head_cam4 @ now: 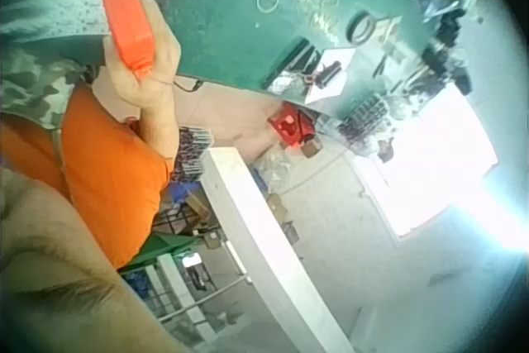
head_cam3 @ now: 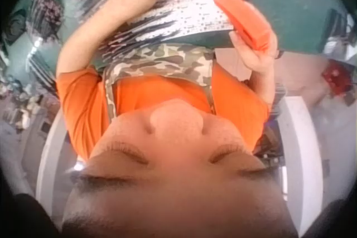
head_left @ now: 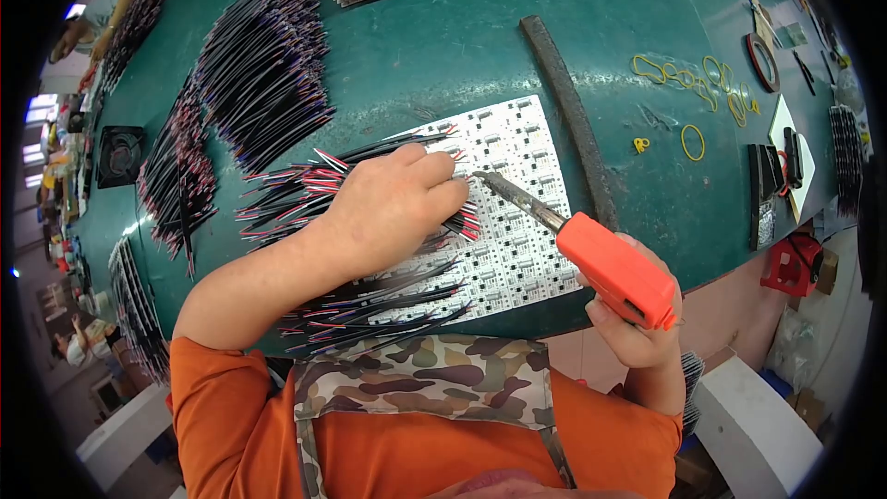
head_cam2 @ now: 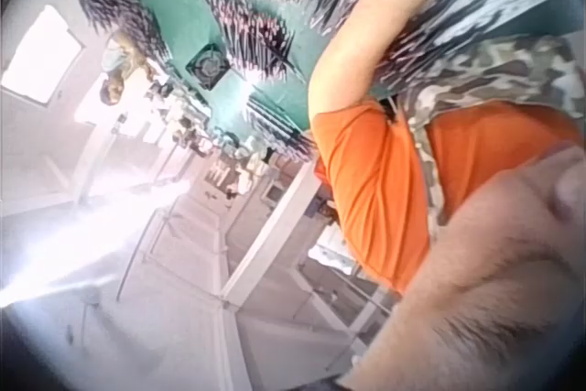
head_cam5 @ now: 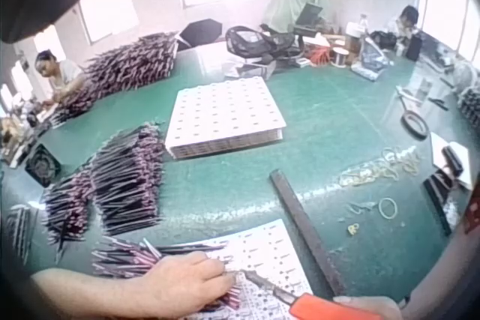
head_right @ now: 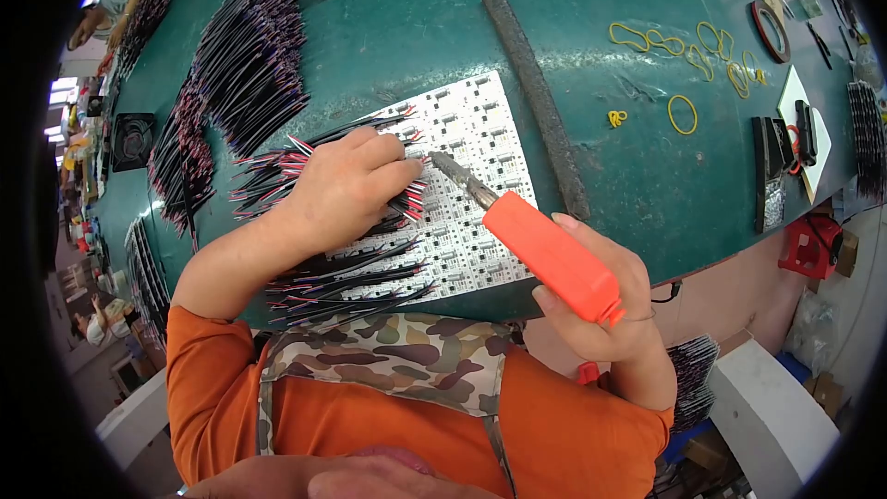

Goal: The person solders the tips of wire bundles against a board using a handheld soldering iron, picking up and rearranging the wire bundles by hand.

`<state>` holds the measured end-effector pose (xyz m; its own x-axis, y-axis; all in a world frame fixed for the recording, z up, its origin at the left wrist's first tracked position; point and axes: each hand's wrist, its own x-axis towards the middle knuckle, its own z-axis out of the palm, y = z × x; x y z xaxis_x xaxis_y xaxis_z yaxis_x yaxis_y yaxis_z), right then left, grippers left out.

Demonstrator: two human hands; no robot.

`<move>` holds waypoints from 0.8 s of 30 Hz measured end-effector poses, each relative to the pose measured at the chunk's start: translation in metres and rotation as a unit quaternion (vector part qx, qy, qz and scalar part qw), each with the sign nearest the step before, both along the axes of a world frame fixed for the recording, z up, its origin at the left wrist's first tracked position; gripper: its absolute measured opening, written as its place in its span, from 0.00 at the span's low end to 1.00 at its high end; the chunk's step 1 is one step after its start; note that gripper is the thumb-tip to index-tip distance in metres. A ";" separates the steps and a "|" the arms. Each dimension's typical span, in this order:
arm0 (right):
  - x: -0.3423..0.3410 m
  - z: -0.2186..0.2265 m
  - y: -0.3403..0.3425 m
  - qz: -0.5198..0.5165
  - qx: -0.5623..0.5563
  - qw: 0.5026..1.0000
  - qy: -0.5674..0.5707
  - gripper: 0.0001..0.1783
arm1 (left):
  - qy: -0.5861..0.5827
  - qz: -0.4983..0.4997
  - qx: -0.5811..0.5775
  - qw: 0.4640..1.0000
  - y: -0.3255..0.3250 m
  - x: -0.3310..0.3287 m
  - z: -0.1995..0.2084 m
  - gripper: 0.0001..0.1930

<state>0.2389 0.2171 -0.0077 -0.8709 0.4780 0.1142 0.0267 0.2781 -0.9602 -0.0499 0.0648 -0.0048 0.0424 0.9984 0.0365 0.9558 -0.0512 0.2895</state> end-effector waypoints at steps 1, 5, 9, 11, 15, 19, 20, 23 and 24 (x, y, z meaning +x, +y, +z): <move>0.000 0.000 0.001 0.007 0.009 1.000 -0.001 0.31 | 0.000 0.000 0.000 1.000 0.000 -0.001 0.001 0.14; 0.003 0.000 -0.001 0.008 -0.017 1.000 -0.022 0.31 | -0.003 -0.002 -0.003 1.000 0.002 -0.001 0.002 0.14; 0.002 0.003 -0.002 -0.001 -0.034 0.999 -0.018 0.32 | 0.001 0.001 -0.003 1.000 0.002 0.002 0.003 0.14; -0.003 0.003 0.001 0.021 -0.009 1.000 -0.012 0.33 | 0.000 0.006 -0.006 1.000 0.002 0.000 0.002 0.14; -0.003 0.002 0.001 0.025 0.003 1.000 0.005 0.34 | 0.001 0.007 -0.004 1.000 0.002 0.003 0.004 0.14; 0.000 0.003 0.001 0.022 0.032 0.999 0.013 0.32 | 0.001 0.010 -0.008 1.000 0.002 0.003 0.006 0.14; 0.003 0.003 0.001 0.015 0.035 0.999 -0.005 0.31 | 0.000 0.011 -0.009 1.000 0.002 0.003 0.005 0.14; 0.010 0.001 -0.001 -0.015 0.039 0.999 -0.004 0.30 | 0.003 0.010 -0.011 1.000 0.002 0.003 0.005 0.14; 0.010 0.000 -0.001 -0.015 0.039 0.999 -0.004 0.30 | 0.005 0.008 -0.011 1.000 0.003 0.003 0.005 0.14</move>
<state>0.2490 0.2161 -0.0074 -0.8572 0.4941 0.1453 0.0441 0.3514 -0.9352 -0.0471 0.0674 0.0001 0.0267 0.9996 0.0135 0.9595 -0.0294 0.2801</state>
